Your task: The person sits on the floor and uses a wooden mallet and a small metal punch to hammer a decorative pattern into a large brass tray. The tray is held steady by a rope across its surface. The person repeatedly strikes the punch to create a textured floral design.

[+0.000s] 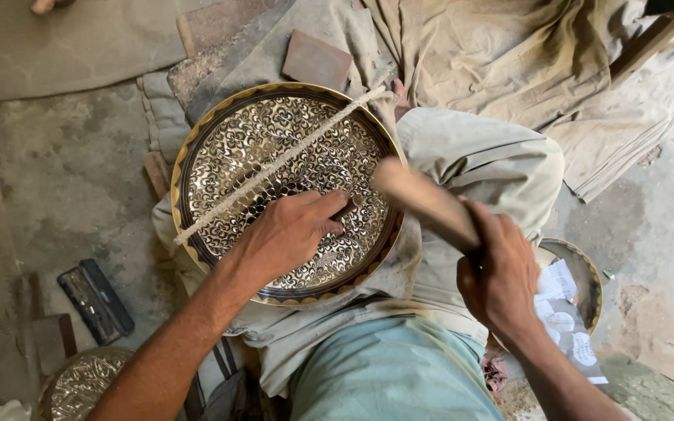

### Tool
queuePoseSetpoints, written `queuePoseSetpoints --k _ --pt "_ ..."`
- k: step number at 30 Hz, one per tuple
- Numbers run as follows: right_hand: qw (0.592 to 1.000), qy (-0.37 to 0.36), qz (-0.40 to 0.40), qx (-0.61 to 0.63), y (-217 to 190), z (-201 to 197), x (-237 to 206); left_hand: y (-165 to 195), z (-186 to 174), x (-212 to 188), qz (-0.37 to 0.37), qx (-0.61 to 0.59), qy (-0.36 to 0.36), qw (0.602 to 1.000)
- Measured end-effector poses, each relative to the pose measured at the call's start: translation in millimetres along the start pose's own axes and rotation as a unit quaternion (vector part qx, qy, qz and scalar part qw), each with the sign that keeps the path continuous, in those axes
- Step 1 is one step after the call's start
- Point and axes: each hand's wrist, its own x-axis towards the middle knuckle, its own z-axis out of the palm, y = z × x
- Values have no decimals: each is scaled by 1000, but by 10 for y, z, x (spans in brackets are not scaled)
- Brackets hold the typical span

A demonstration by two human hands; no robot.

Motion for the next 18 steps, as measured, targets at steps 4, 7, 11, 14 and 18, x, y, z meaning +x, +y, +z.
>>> queuePoseSetpoints --k 4,7,11,14,18 --pt "953 -26 109 281 5 -19 -8 -9 1 20 1 -14 -23 1000" --pt "992 0 27 120 3 -30 -27 0 -15 21 18 -20 -10 1000" --pt "989 -46 71 119 13 -2 -86 20 -39 37 21 -25 -20 999" --pt "987 7 54 153 42 56 -136 31 -50 34 2 -12 -40 999" --pt "949 -4 103 299 72 118 -187 41 -39 53 -9 25 -68 997"
